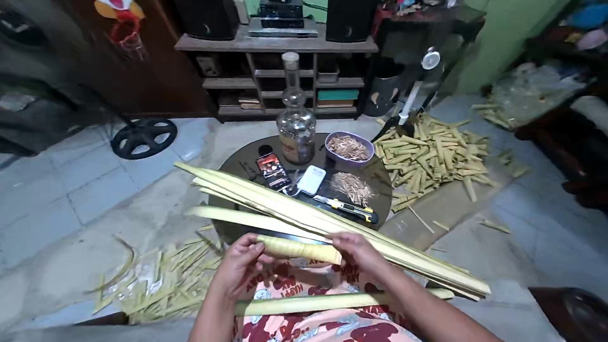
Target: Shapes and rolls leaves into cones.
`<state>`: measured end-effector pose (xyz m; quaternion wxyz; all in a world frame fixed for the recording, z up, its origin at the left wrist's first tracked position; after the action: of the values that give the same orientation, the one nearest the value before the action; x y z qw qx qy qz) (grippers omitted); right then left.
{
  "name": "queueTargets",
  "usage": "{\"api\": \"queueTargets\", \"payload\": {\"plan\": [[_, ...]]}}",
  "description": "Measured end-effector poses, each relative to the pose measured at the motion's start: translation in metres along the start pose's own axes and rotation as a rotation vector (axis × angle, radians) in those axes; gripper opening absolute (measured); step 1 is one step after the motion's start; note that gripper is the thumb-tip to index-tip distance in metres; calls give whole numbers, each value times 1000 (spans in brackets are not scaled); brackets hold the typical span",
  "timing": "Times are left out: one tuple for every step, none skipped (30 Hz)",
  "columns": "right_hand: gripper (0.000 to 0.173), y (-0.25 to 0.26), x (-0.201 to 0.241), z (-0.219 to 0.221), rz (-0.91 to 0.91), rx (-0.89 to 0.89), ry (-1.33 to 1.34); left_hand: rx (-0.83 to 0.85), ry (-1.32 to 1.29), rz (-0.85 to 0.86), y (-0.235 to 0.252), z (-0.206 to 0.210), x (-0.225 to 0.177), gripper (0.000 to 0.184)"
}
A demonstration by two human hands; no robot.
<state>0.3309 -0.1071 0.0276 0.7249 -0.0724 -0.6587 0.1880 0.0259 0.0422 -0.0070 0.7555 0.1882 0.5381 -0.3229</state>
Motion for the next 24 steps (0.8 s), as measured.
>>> {"api": "queueTargets", "payload": {"plan": [[39, 10, 22, -22, -62, -107, -261, -32, 11, 15, -4, -7, 3, 14], [38, 19, 41, -48, -78, -234, -469, -67, 35, 31, -7, -14, 5, 13], [34, 26, 56, -74, -54, -345, -622, -95, 59, 51, -11, -21, 7, 13], [30, 33, 66, -97, -9, -419, -722, -121, 80, 71, -16, -28, 8, 13], [27, 40, 71, -115, 34, -452, -793, -144, 90, 91, -20, -34, 10, 14], [24, 48, 73, -129, 69, -446, -856, -159, 95, 112, -25, -38, 11, 14], [22, 58, 75, -137, 86, -412, -924, -170, 100, 130, -29, -39, 11, 14], [20, 67, 76, -142, 83, -364, -1004, -178, 107, 149, -34, -39, 12, 13], [20, 77, 76, -144, 73, -312, -1080, -189, 114, 166, -38, -39, 13, 13], [19, 85, 76, -144, 66, -268, -1142, -204, 118, 176, -42, -38, 14, 13], [18, 91, 76, -143, 68, -243, -1198, -219, 119, 183, -46, -38, 15, 13], [18, 95, 75, -142, 87, -229, -1245, -230, 120, 187, -50, -37, 16, 13], [18, 96, 74, -141, 113, -222, -1274, -240, 124, 195, -53, -36, 15, 13], [19, 96, 74, -140, 133, -222, -1295, -250, 132, 207, -56, -34, 11, 12], [20, 96, 73, -138, 150, -222, -1321, -260, 141, 217, -58, -32, 6, 12], [22, 95, 73, -137, 168, -221, -1338, -269, 156, 223, -60, -29, 1, 12], [24, 95, 73, -137, 171, -227, -1347, -273, 169, 228, -61, -28, -3, 12], [26, 95, 74, -139, 163, -236, -1345, -267, 184, 231, -60, -29, -6, 13], [27, 95, 75, -142, 149, -253, -1329, -258, 196, 231, -58, -30, -8, 13], [28, 95, 76, -146, 139, -275, -1310, -247, 203, 234, -56, -30, -9, 13], [28, 94, 77, -150, 122, -298, -1287, -235, 203, 238, -54, -30, -10, 12], [28, 90, 76, -154, 100, -323, -1262, -225, 199, 242, -52, -28, -10, 12], [29, 85, 78, -157, 79, -345, -1226, -213, 189, 250, -50, -26, -11, 12], [28, 80, 83, -159, 60, -366, -1176, -199, 185, 257, -47, -23, -14, 12]]}}
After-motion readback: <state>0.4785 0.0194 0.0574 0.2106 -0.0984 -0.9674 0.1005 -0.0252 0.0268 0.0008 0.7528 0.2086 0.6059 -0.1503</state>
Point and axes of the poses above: each hand's wrist, its own y-axis towards the middle knuckle, its own z-axis out of the palm, x = y × z, the point moved 5 cm from there along y, towards the middle knuckle, and after that the axes turned 13 degrees about x, right-handed, at the moved point
